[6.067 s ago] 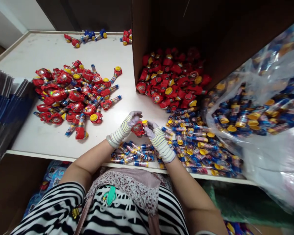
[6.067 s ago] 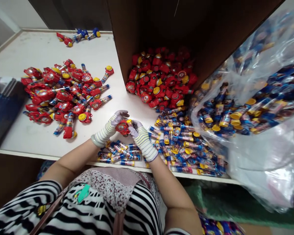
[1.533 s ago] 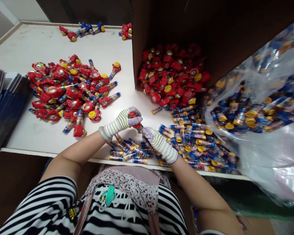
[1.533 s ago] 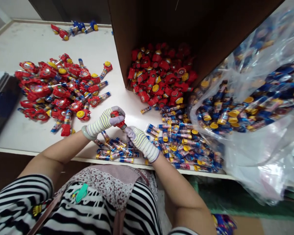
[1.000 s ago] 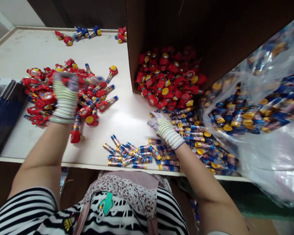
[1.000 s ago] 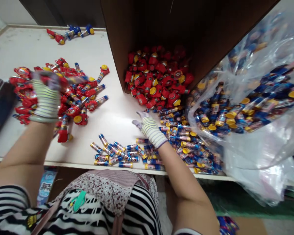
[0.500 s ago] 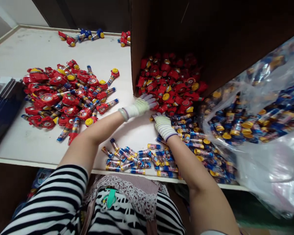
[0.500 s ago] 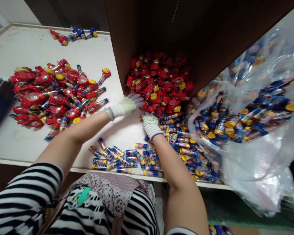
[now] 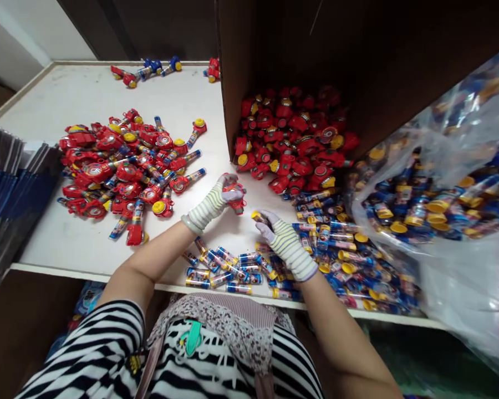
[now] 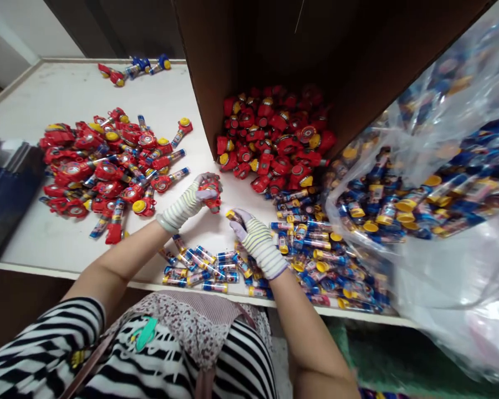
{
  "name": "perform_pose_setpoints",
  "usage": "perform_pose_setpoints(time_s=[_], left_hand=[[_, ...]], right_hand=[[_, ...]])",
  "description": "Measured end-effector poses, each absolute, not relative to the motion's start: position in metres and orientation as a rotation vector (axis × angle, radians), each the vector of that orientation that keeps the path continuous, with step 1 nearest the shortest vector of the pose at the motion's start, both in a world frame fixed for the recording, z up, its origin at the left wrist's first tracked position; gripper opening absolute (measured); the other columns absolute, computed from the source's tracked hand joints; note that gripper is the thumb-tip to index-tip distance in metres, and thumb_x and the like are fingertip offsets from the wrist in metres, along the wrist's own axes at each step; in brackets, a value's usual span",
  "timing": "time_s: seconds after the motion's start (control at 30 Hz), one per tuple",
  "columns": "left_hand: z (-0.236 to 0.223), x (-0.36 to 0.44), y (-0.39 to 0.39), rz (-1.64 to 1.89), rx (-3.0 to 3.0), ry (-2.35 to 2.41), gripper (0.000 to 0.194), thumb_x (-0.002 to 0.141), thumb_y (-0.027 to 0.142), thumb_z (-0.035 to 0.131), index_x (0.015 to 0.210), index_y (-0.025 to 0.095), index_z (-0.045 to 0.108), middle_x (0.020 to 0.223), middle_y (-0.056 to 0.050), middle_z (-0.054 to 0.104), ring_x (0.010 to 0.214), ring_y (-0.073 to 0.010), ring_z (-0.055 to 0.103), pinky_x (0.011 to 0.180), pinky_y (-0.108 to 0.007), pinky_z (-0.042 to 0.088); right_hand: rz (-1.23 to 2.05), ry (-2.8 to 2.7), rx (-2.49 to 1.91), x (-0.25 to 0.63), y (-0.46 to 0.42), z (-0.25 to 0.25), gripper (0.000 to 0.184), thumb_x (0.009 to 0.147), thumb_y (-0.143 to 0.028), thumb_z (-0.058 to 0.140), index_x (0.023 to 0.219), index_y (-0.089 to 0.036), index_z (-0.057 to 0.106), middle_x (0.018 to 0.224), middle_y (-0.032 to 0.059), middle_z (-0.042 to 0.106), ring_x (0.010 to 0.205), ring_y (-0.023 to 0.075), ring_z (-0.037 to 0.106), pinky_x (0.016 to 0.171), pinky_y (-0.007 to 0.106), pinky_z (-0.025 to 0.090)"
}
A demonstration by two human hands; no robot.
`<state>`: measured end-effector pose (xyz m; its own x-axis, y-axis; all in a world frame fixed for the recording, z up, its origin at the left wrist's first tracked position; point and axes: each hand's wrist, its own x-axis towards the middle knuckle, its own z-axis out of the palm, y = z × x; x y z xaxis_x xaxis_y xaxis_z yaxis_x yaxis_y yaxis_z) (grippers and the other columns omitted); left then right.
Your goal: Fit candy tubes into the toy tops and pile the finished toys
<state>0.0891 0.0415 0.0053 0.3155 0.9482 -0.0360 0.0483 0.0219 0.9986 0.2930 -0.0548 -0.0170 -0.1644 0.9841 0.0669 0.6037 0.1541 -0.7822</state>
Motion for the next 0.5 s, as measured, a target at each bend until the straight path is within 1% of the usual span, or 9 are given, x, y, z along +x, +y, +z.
perform_pose_setpoints(time_s=[0.03, 0.07, 0.13, 0.2, 0.33, 0.4, 0.47, 0.5], left_hand=[[0.009, 0.084, 0.032, 1.007, 1.295, 0.982, 0.046, 0.084, 0.034, 0.063, 0.125, 0.019, 0.050, 0.105, -0.008, 0.064, 0.085, -0.0194, 0.066, 0.078, -0.037, 0.058], [0.012, 0.081, 0.024, 1.084, 1.248, 0.964, 0.041, 0.085, 0.036, 0.062, 0.122, 0.019, 0.053, 0.107, -0.009, 0.064, 0.088, -0.0191, 0.066, 0.080, -0.036, 0.058], [0.017, 0.079, 0.012, 1.218, 1.185, 0.976, 0.028, 0.085, 0.036, 0.065, 0.106, 0.018, 0.059, 0.106, -0.010, 0.065, 0.094, -0.0203, 0.065, 0.086, -0.035, 0.057], [0.020, 0.079, 0.005, 1.289, 1.175, 1.013, 0.020, 0.085, 0.035, 0.066, 0.095, 0.018, 0.060, 0.103, -0.010, 0.067, 0.094, -0.0206, 0.065, 0.088, -0.034, 0.057], [0.018, 0.085, -0.002, 1.384, 1.060, 1.036, 0.023, 0.083, 0.037, 0.066, 0.093, 0.017, 0.057, 0.091, -0.006, 0.066, 0.078, -0.0166, 0.065, 0.075, -0.030, 0.057], [0.016, 0.088, -0.006, 1.394, 1.008, 1.010, 0.026, 0.083, 0.039, 0.067, 0.092, 0.017, 0.057, 0.085, -0.003, 0.064, 0.073, -0.0150, 0.063, 0.070, -0.028, 0.056], [0.017, 0.088, -0.010, 1.359, 1.029, 0.960, 0.028, 0.081, 0.041, 0.068, 0.092, 0.017, 0.059, 0.083, -0.003, 0.064, 0.072, -0.0148, 0.063, 0.070, -0.028, 0.056], [0.018, 0.088, -0.012, 1.331, 1.058, 0.937, 0.029, 0.080, 0.040, 0.070, 0.092, 0.017, 0.060, 0.084, -0.004, 0.065, 0.072, -0.0147, 0.063, 0.071, -0.028, 0.055]], right_hand=[[0.809, -1.860, -1.496, 0.284, -0.057, -0.014, 0.043, 0.095, -0.040, 0.050, 0.131, -0.019, 0.061, 0.124, 0.0119, 0.070, 0.112, 0.0261, 0.066, 0.097, 0.041, 0.051], [0.781, -1.884, -1.506, 0.274, -0.059, -0.010, 0.042, 0.096, -0.041, 0.050, 0.129, -0.018, 0.062, 0.122, 0.0126, 0.071, 0.110, 0.0269, 0.067, 0.096, 0.042, 0.051], [0.723, -1.929, -1.565, 0.257, -0.060, -0.005, 0.042, 0.097, -0.041, 0.047, 0.127, -0.016, 0.063, 0.116, 0.0141, 0.072, 0.105, 0.0279, 0.068, 0.092, 0.041, 0.052], [0.659, -1.975, -1.628, 0.246, -0.061, -0.001, 0.043, 0.099, -0.041, 0.044, 0.126, -0.014, 0.063, 0.114, 0.0154, 0.073, 0.103, 0.0285, 0.068, 0.089, 0.039, 0.053], [0.537, -2.076, -1.709, 0.241, -0.064, 0.002, 0.045, 0.100, -0.040, 0.041, 0.128, -0.011, 0.061, 0.119, 0.0187, 0.071, 0.102, 0.0292, 0.068, 0.087, 0.037, 0.051], [0.517, -2.069, -1.724, 0.242, -0.067, 0.003, 0.046, 0.100, -0.041, 0.040, 0.126, -0.011, 0.061, 0.118, 0.0199, 0.071, 0.099, 0.0298, 0.068, 0.085, 0.037, 0.050], [0.593, -2.021, -1.669, 0.244, -0.073, 0.005, 0.046, 0.098, -0.046, 0.041, 0.120, -0.013, 0.063, 0.112, 0.0185, 0.071, 0.094, 0.0290, 0.067, 0.082, 0.037, 0.049], [0.687, -1.968, -1.616, 0.244, -0.077, 0.005, 0.045, 0.097, -0.050, 0.043, 0.115, -0.015, 0.065, 0.106, 0.0164, 0.072, 0.088, 0.0272, 0.066, 0.078, 0.036, 0.049]])
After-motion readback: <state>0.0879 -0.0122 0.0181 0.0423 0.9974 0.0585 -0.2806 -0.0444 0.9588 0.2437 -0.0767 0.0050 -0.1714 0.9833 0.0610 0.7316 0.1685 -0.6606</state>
